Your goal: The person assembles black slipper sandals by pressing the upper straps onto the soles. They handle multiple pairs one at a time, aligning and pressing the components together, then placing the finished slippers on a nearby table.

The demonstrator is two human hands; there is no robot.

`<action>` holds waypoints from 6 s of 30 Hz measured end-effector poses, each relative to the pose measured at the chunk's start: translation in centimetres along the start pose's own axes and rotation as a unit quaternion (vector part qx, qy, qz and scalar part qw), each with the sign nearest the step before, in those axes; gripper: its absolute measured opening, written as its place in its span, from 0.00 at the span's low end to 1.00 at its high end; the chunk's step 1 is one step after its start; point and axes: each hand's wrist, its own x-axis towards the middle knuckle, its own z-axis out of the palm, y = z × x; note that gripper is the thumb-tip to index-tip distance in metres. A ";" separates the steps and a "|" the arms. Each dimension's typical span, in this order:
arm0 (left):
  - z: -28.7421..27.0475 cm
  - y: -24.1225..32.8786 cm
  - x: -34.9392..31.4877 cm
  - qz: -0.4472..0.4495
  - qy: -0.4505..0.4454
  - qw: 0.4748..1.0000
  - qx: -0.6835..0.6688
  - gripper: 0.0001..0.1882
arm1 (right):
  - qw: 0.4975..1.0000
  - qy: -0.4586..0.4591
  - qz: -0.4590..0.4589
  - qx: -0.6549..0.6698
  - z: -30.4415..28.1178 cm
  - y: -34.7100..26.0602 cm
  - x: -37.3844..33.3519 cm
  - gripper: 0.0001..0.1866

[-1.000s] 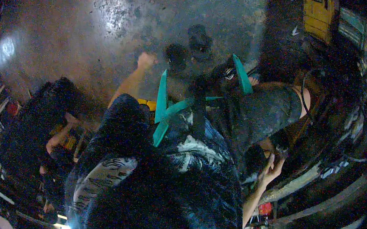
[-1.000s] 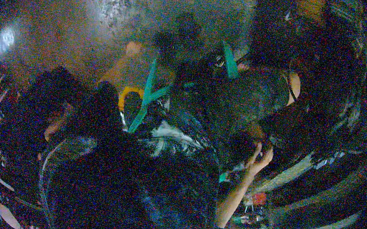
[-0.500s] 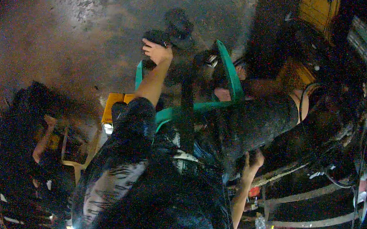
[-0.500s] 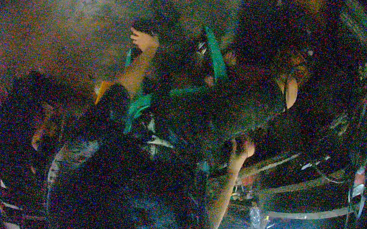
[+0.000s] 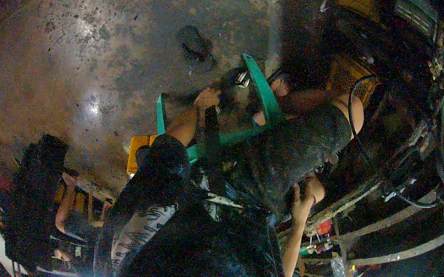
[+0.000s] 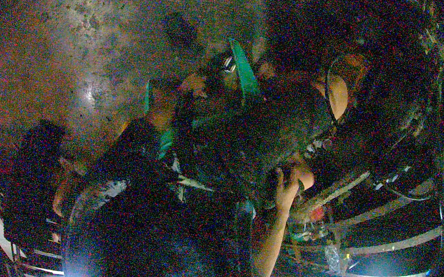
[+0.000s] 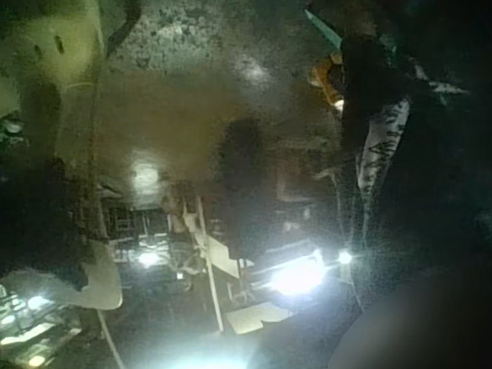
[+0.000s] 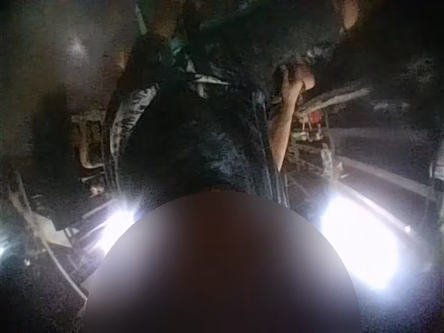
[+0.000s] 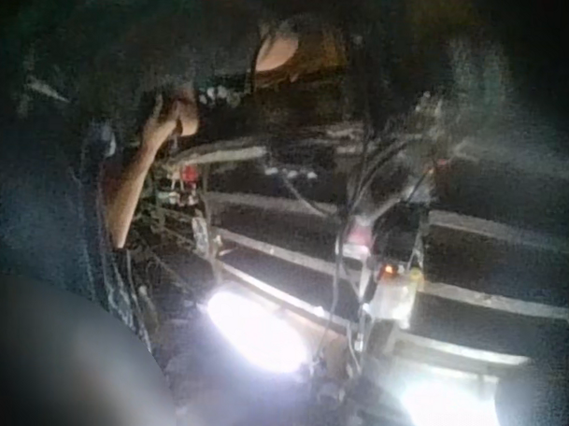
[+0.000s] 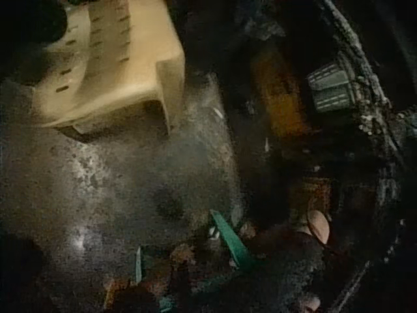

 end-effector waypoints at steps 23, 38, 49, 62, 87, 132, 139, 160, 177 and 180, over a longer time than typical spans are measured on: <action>7.6 -0.4 11.7 -0.039 0.099 0.991 -0.077 0.37 | 0.997 -0.005 0.028 0.072 0.2 -0.6 -0.1 0.19; -35.0 11.2 -25.7 0.128 0.215 0.961 0.113 0.21 | 0.948 0.029 -0.291 0.124 -6.6 -18.3 2.1 0.41; -32.4 46.2 -32.4 0.504 0.044 0.857 0.098 0.21 | 0.716 0.103 -0.170 0.670 -14.1 -11.0 -2.9 0.18; -10.3 65.7 -14.3 0.392 0.476 0.787 -0.004 0.33 | 0.547 0.406 -0.063 0.729 -19.2 0.4 9.0 0.30; -31.0 -5.3 -13.6 -0.252 0.320 0.907 0.103 0.26 | 0.924 0.301 -0.012 0.235 -1.2 7.5 1.2 0.19; -38.7 25.7 -32.1 0.272 0.222 0.922 -0.163 0.23 | 0.750 -0.045 -0.418 0.510 -4.4 -17.5 0.1 0.38; -27.7 47.1 -36.1 0.458 0.100 0.880 0.067 0.16 | 0.586 0.134 -0.284 0.747 -10.8 -11.6 -1.5 0.11; -17.1 86.2 -5.2 0.464 -0.244 0.717 0.459 0.23 | 0.721 0.511 0.018 0.467 -16.8 2.5 10.4 0.32; -22.6 81.5 -6.8 0.093 -0.180 0.949 0.240 0.38 | 0.274 0.225 0.032 0.935 -21.6 -6.7 7.4 0.28; -22.9 80.8 -6.2 0.117 -0.198 0.944 0.237 0.38 | 0.207 0.148 0.007 0.967 -23.4 -6.9 7.2 0.26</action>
